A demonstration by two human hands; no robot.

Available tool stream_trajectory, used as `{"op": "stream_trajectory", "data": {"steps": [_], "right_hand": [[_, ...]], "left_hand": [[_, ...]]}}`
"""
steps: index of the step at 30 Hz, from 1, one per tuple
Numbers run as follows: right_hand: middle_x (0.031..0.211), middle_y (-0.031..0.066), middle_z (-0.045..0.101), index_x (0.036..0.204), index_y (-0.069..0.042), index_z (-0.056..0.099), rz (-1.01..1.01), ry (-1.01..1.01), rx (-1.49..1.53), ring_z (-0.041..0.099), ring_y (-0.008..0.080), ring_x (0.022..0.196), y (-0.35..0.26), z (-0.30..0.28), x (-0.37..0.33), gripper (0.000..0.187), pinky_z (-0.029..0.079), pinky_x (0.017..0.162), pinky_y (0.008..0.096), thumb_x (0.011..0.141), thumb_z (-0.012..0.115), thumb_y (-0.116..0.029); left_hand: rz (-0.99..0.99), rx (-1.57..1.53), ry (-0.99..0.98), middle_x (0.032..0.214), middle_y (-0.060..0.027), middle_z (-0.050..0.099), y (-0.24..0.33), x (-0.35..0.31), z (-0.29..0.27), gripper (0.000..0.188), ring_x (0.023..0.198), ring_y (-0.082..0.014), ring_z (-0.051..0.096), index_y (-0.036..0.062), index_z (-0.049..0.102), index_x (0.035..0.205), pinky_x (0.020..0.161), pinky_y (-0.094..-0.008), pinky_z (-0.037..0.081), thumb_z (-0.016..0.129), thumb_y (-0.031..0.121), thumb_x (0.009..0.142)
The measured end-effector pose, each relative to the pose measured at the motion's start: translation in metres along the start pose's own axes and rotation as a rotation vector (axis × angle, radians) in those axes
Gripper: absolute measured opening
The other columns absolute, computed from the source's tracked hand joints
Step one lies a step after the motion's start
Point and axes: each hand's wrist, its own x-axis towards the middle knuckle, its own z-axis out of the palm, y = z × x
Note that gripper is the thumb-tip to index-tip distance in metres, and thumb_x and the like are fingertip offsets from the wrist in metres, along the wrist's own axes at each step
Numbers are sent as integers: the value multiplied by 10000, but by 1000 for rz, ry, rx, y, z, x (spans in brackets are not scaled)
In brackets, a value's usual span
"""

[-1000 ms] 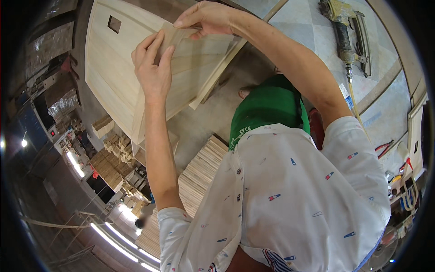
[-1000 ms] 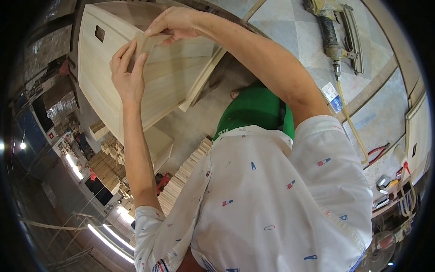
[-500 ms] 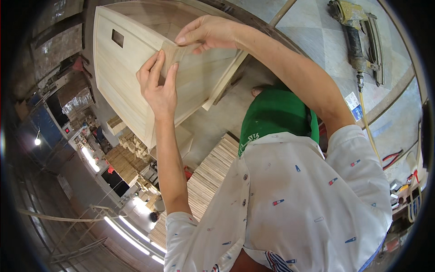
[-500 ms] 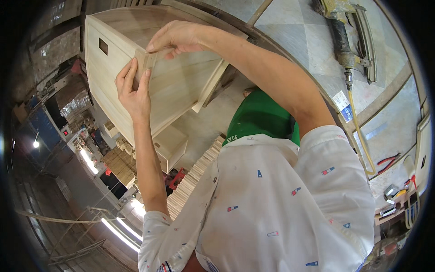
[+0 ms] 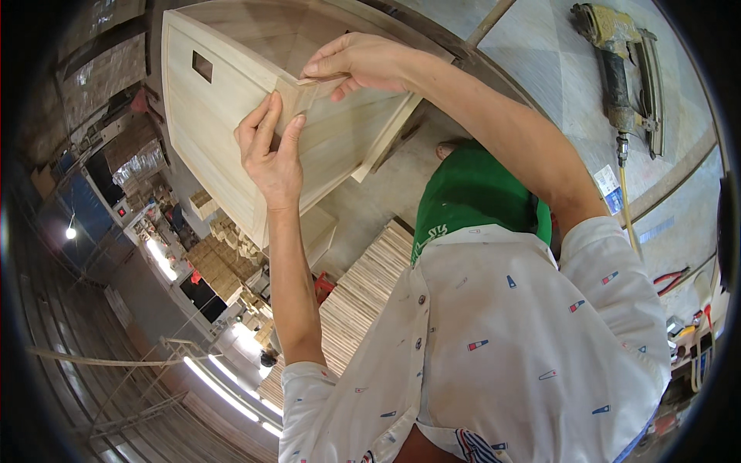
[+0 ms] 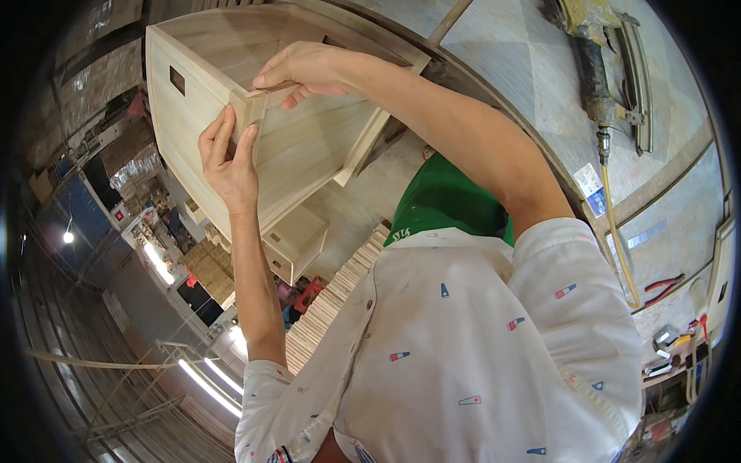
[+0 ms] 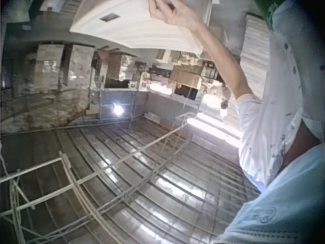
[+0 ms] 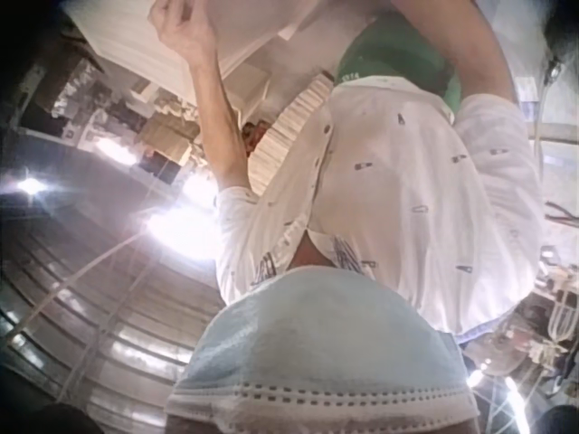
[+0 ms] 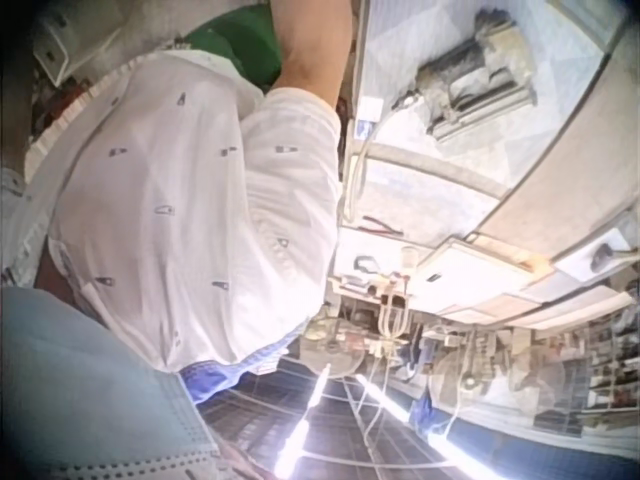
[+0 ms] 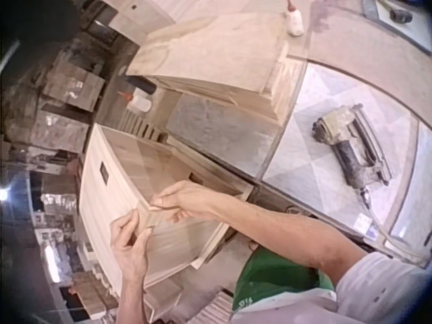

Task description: Assemble a wooden box using glue and a pneumatic staple gun.

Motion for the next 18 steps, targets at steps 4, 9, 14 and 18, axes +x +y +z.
{"op": "stream_trajectory", "data": {"steps": [4, 9, 14, 18], "right_hand": [[1082, 63, 639, 1047, -27, 669, -31, -3, 24, 576, 132, 994, 4, -1, 0, 296, 513, 773, 282, 916, 641, -290], [1157, 111, 595, 1054, -9, 664, -44, 82, -40, 573, 156, 985, 5, 8, 0, 346, 518, 774, 293, 884, 681, -311], [1211, 150, 553, 1064, 9, 655, -15, 98, -94, 570, 176, 976, 2, 12, -2, 383, 519, 781, 299, 873, 693, -320], [1141, 100, 605, 1069, 4, 651, -49, 113, -1, 573, 156, 963, 6, 10, -5, 343, 520, 775, 297, 903, 656, -297]], "left_hand": [[12, 34, 4, 1130, -62, 639, 0, -2, 3, 447, 999, -192, 526, 59, 678, 1162, 824, -280, 449, 786, 45, 728], [32, 55, 31, 1132, -73, 638, 2, -3, 5, 450, 1017, -222, 527, 55, 677, 1160, 883, -312, 440, 783, 38, 723], [-2, 66, 13, 1126, -68, 639, 5, -2, 3, 449, 1021, -213, 521, 63, 678, 1163, 875, -307, 442, 781, 46, 726], [-24, 79, -11, 1143, -89, 622, 7, -2, 3, 413, 1082, -206, 548, 48, 671, 1166, 952, -313, 434, 766, 49, 765]]}}
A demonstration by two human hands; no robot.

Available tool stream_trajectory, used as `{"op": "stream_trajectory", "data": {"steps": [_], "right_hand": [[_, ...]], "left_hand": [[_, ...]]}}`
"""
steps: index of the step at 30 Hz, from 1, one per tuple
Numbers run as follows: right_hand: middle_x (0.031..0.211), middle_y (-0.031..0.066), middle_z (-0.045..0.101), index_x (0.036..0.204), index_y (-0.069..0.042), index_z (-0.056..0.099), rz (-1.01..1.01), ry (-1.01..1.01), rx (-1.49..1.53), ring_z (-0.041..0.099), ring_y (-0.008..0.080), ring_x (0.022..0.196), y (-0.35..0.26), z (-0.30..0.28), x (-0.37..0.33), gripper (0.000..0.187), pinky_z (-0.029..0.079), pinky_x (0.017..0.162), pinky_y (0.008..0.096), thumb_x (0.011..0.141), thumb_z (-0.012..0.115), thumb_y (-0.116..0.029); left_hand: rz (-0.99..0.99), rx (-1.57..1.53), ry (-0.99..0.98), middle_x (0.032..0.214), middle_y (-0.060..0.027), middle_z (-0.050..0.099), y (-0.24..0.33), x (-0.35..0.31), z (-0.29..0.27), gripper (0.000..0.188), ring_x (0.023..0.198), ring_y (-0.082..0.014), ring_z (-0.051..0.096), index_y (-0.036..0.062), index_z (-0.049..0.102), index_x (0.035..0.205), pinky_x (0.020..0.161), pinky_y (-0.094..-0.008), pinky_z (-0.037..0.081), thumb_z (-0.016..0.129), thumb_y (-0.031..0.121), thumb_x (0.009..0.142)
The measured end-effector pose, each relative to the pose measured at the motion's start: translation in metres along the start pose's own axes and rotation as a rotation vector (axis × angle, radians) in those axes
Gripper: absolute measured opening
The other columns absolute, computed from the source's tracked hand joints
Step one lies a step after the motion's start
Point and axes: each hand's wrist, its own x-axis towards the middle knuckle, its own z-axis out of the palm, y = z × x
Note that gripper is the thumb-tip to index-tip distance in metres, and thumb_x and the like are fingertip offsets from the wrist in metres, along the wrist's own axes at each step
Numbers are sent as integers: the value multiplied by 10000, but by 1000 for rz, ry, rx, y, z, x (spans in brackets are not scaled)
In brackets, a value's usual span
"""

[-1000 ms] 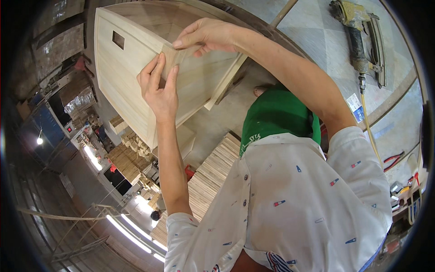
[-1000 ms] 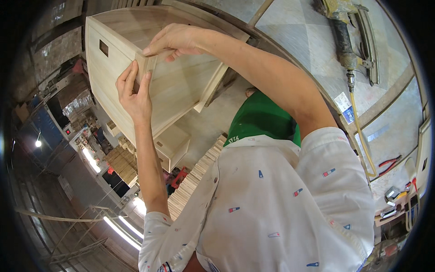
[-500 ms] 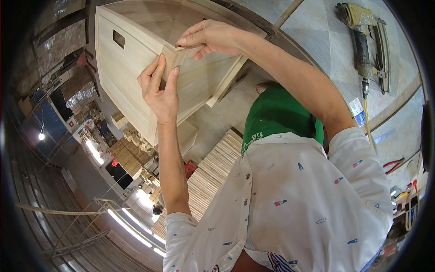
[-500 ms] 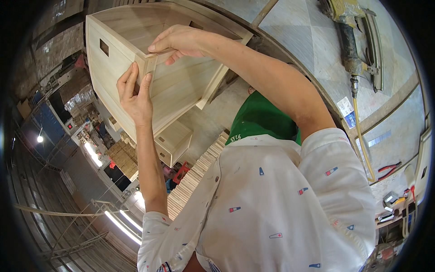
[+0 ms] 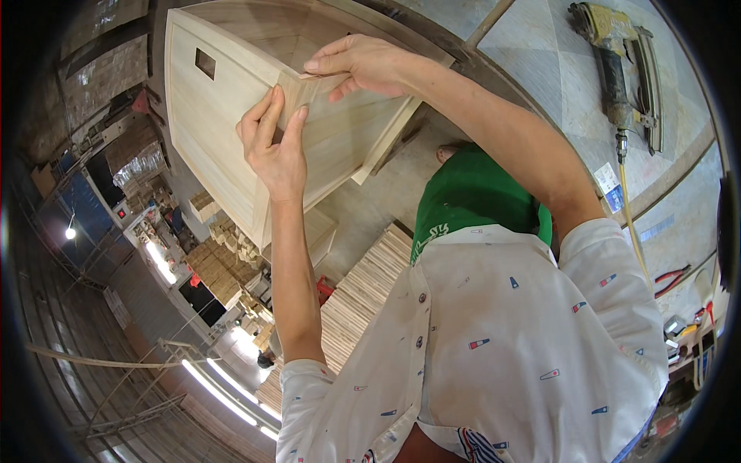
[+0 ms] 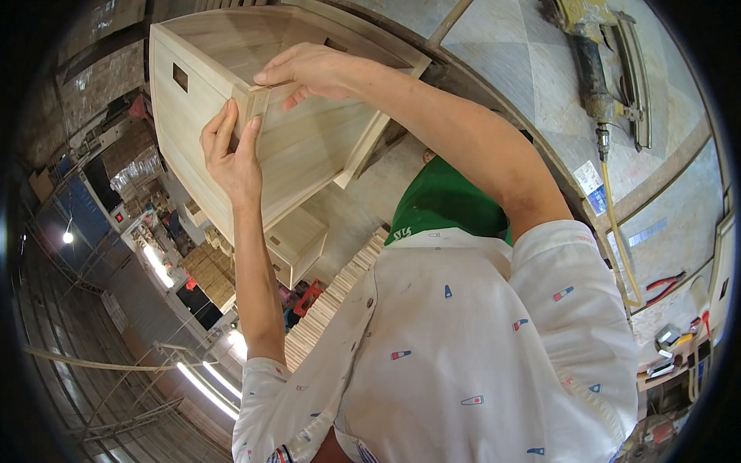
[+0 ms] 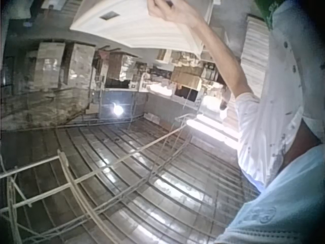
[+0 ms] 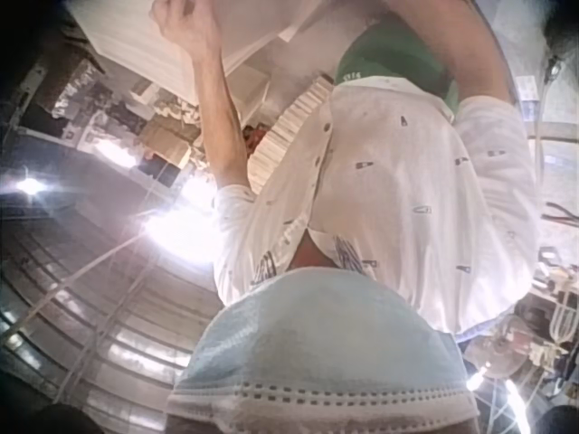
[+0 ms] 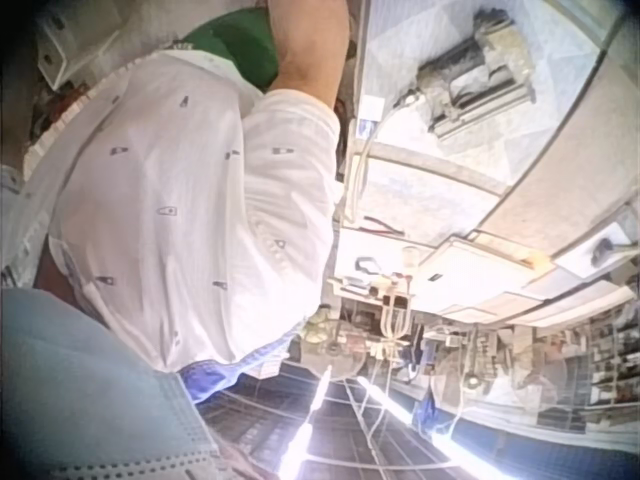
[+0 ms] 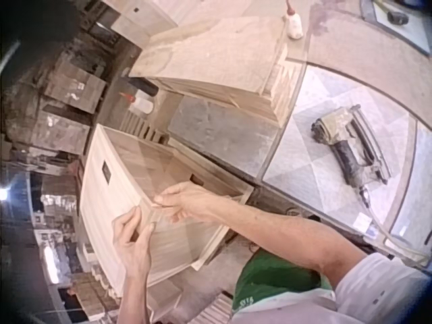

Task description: Assemble a wooden box using glue and a pneumatic staple gun.

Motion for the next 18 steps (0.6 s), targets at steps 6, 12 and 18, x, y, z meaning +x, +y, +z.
{"op": "stream_trajectory", "data": {"steps": [6, 12, 18], "right_hand": [[1075, 53, 642, 1065, -5, 647, -6, 13, 60, 589, 141, 955, 6, 1, 2, 250, 525, 767, 296, 950, 573, -215], [1027, 85, 651, 1038, 21, 640, -181, 216, 263, 622, 150, 918, 24, 1, 6, 202, 538, 707, 279, 931, 569, -136], [1006, 130, 655, 993, -21, 693, -533, 489, -59, 638, 208, 914, 43, 17, -10, 182, 532, 748, 324, 882, 594, -125]], "left_hand": [[58, 31, 20, 1141, -85, 613, -6, -2, 2, 397, 1078, -197, 553, 48, 668, 1172, 953, -308, 434, 754, 56, 784], [80, -19, 26, 1145, -61, 587, -14, -1, 5, 397, 1025, -141, 549, 47, 657, 1191, 878, -255, 444, 748, 71, 806], [-60, -98, 46, 1131, -93, 626, -8, -1, 5, 399, 1053, -213, 557, 61, 680, 1157, 934, -317, 443, 775, 80, 770]]}}
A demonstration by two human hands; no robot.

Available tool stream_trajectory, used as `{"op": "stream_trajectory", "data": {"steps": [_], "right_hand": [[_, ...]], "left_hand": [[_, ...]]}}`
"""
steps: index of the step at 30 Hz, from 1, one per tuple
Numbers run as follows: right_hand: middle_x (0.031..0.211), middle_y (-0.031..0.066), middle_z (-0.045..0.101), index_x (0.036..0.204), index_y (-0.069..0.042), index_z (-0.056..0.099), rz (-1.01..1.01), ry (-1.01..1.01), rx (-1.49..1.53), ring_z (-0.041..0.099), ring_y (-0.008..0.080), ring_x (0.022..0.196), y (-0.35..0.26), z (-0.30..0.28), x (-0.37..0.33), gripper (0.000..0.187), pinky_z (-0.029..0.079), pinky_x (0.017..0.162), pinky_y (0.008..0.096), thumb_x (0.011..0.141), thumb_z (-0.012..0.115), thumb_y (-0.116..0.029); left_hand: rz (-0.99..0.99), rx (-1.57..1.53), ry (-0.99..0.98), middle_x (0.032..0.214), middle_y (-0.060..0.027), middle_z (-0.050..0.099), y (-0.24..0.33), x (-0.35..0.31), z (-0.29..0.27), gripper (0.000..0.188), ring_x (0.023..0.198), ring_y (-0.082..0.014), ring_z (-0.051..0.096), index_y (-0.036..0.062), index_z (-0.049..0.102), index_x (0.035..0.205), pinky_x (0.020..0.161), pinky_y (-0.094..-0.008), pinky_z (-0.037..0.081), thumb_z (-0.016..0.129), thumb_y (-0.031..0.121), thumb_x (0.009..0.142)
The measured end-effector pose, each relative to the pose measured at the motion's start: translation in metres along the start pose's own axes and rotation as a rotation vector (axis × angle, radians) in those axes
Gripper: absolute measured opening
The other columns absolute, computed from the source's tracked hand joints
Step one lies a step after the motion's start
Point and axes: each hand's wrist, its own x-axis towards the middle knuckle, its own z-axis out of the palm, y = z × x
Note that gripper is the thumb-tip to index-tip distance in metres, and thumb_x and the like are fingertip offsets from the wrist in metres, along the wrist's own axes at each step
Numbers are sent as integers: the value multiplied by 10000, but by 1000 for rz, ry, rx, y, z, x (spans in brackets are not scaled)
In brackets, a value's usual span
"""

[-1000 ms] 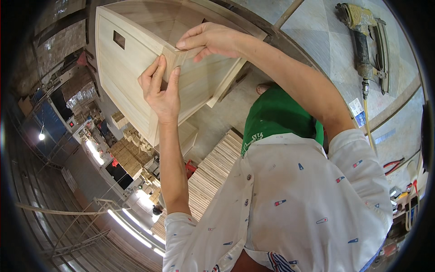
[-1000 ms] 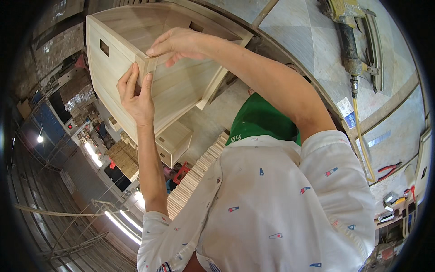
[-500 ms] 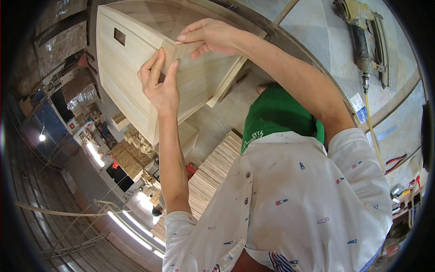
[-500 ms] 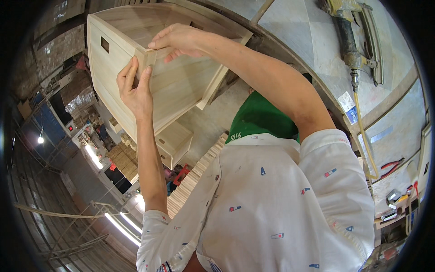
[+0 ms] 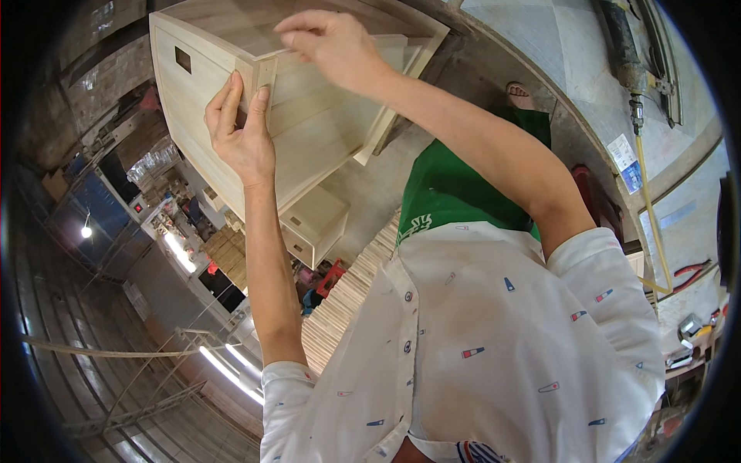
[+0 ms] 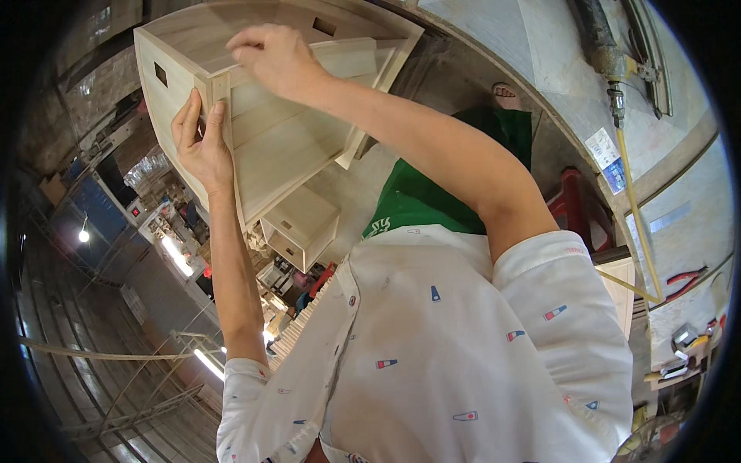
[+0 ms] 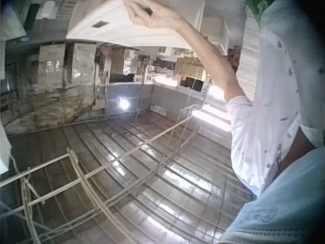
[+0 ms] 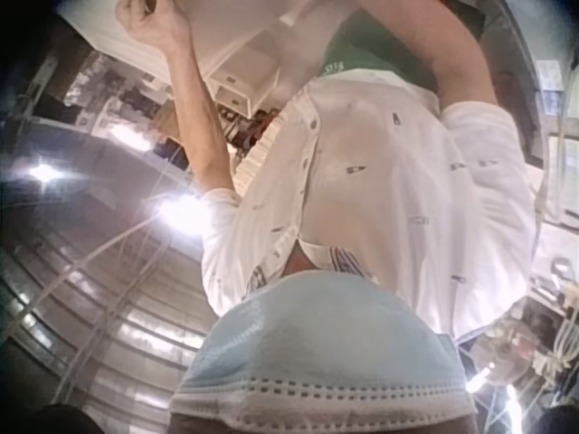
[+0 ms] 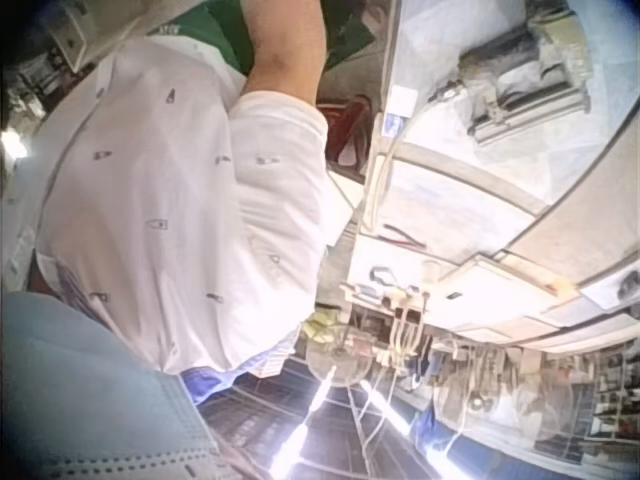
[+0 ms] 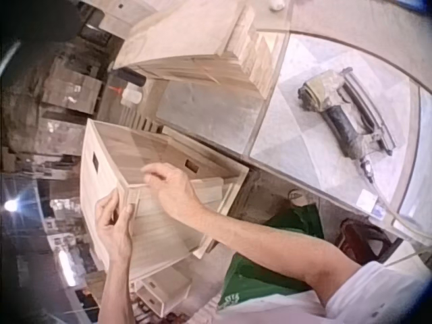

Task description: Assemble a wooden box using glue and a pneumatic staple gun.

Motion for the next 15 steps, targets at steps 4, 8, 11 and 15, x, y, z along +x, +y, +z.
{"op": "stream_trajectory", "data": {"steps": [4, 8, 11, 15], "right_hand": [[1072, 142, 633, 1029, -87, 716, -243, -108, -169, 612, 286, 985, 6, 6, -11, 215, 477, 871, 371, 855, 634, -183], [1088, 141, 622, 1029, -74, 714, -264, -130, -227, 604, 292, 1009, 5, 6, -13, 219, 476, 879, 371, 860, 635, -188], [1094, 143, 615, 1040, -87, 712, -348, -110, -297, 608, 296, 998, 7, 7, -16, 215, 486, 872, 377, 864, 628, -175], [1109, 138, 614, 1053, -89, 707, -535, -83, -435, 615, 299, 980, 11, 10, -23, 212, 499, 870, 372, 867, 613, -133]], "left_hand": [[102, 63, -9, 1141, -54, 593, -7, -1, -1, 406, 986, -118, 551, 40, 654, 1194, 821, -229, 443, 759, 80, 803], [155, 79, -4, 1138, -61, 596, -7, 0, 1, 406, 995, -126, 554, 36, 653, 1193, 826, -238, 448, 758, 76, 803], [127, 96, 26, 1126, -101, 631, -2, -2, 3, 380, 1048, -220, 542, 28, 678, 1144, 902, -318, 452, 765, 76, 776], [180, 122, 50, 1124, -105, 634, -1, -3, 4, 369, 1021, -230, 540, 11, 678, 1133, 883, -322, 450, 757, 63, 776]]}}
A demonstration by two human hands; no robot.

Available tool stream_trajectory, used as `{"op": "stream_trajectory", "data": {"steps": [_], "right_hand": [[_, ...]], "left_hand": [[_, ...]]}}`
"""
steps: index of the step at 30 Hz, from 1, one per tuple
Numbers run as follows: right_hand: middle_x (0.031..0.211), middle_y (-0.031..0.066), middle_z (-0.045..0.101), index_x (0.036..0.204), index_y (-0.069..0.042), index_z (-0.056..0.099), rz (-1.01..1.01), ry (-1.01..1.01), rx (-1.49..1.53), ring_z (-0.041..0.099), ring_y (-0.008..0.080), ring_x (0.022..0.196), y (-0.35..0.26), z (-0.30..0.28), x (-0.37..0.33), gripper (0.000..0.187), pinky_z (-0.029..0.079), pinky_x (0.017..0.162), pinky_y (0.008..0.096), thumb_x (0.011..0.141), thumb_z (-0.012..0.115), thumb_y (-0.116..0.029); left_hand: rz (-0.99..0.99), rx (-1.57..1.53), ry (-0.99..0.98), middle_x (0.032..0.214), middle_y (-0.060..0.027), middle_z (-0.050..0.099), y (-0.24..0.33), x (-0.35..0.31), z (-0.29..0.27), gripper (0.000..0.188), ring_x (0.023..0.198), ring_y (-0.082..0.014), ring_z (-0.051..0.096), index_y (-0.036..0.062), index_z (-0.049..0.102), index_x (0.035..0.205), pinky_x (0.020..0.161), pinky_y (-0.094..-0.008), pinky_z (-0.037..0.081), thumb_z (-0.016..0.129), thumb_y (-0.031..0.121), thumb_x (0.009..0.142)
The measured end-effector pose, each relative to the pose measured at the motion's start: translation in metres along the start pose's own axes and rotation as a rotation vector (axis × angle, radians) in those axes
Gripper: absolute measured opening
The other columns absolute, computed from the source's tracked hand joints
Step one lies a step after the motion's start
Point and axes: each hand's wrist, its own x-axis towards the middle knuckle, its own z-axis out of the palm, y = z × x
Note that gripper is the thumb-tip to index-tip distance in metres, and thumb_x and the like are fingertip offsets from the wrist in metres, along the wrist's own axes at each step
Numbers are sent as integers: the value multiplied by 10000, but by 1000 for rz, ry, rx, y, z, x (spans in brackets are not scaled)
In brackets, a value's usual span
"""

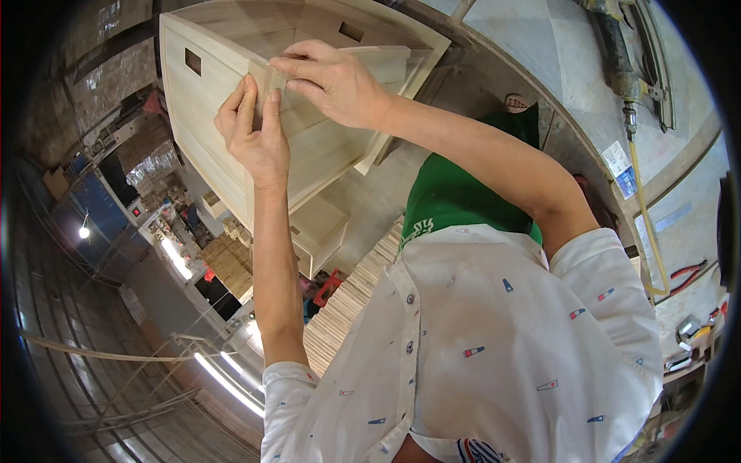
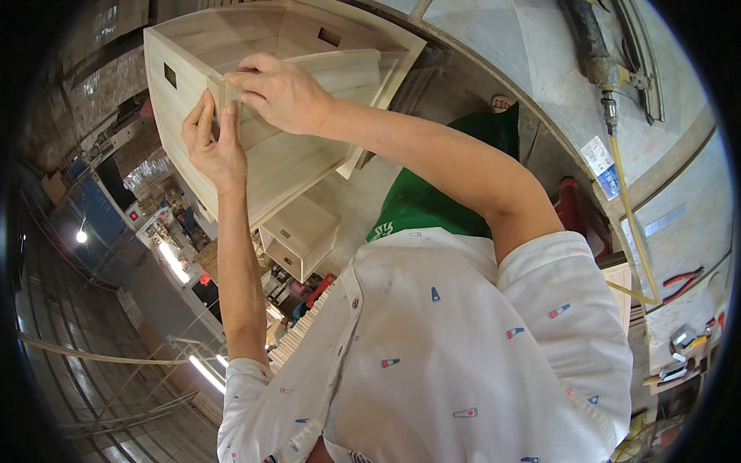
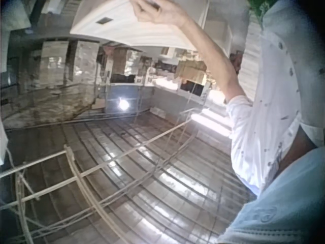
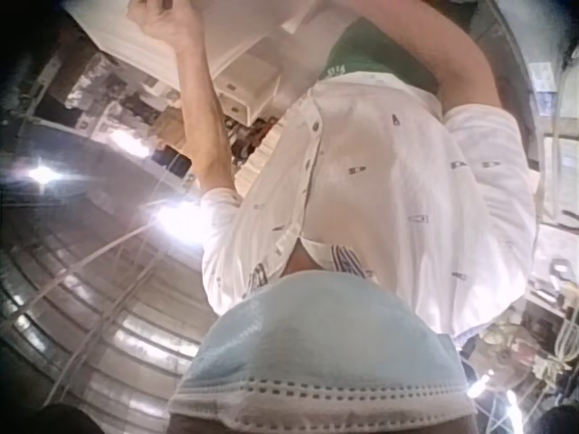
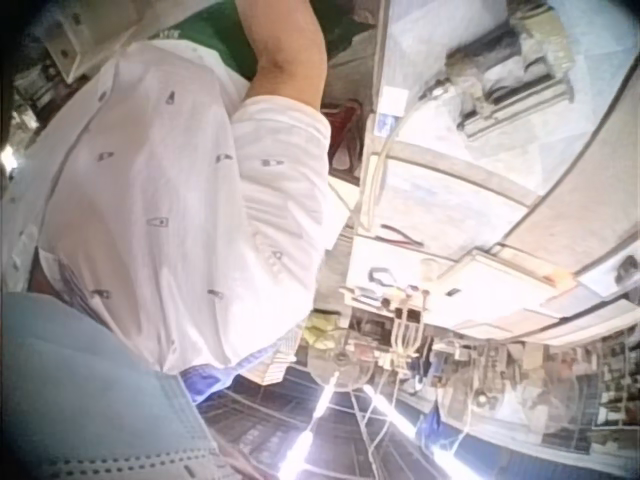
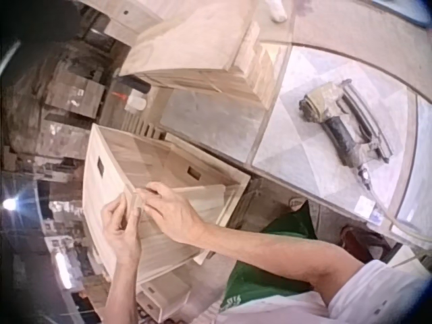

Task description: Assemble a wooden box using glue and a pneumatic staple gun.

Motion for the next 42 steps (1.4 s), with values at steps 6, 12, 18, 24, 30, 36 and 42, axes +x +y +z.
{"op": "stream_trajectory", "data": {"steps": [6, 12, 18, 24, 30, 36, 42], "right_hand": [[1085, 127, 644, 1024, -40, 696, 73, 27, 120, 624, 295, 982, 6, -3, 3, 197, 506, 855, 355, 870, 582, -83], [951, 94, 688, 1036, 6, 669, 441, 172, 274, 647, 183, 863, 25, -16, -5, 196, 514, 750, 288, 898, 562, -81], [843, 74, 679, 1027, 31, 657, 760, 161, 375, 632, 127, 765, 19, -57, -21, 207, 508, 701, 270, 925, 570, -127], [905, 74, 670, 1053, 16, 663, 735, 24, 263, 616, 147, 859, 17, -60, -10, 267, 483, 785, 278, 913, 604, -203], [1067, 75, 654, 1083, -17, 673, 705, -329, 205, 554, 178, 1053, -19, -36, 56, 379, 389, 948, 321, 876, 659, -334], [1059, 62, 647, 1021, -15, 678, 811, -610, 411, 543, 165, 1071, 7, -20, 81, 370, 380, 948, 299, 866, 676, -351], [989, 58, 669, 1003, -15, 686, 744, -436, 307, 596, 142, 925, 19, -47, 59, 303, 452, 854, 292, 855, 671, -278]], "left_hand": [[109, 100, 2, 1131, -116, 630, 1, 0, 1, 373, 1046, -223, 542, 13, 664, 1161, 904, -314, 433, 749, 91, 806], [89, 83, 10, 1128, -121, 634, 1, 0, 3, 365, 1035, -227, 544, 13, 669, 1154, 905, -324, 435, 747, 92, 806], [111, 79, 36, 1115, -115, 642, -2, 1, 2, 365, 1015, -226, 547, 18, 674, 1145, 889, -324, 439, 750, 87, 795], [125, 49, 64, 1118, -112, 642, -1, -2, 6, 361, 994, -228, 546, 20, 677, 1140, 871, -318, 442, 749, 81, 793], [107, 57, 58, 1121, -114, 638, 4, -4, 5, 360, 1014, -233, 538, 13, 676, 1139, 884, -326, 441, 746, 80, 793], [109, 20, 72, 1130, -89, 636, 2, -1, 3, 381, 1006, -248, 518, 30, 678, 1138, 892, -343, 426, 741, 61, 764], [58, 13, 48, 1132, -87, 637, 2, -1, 1, 377, 1036, -235, 525, 36, 674, 1154, 915, -329, 429, 737, 71, 784]]}}
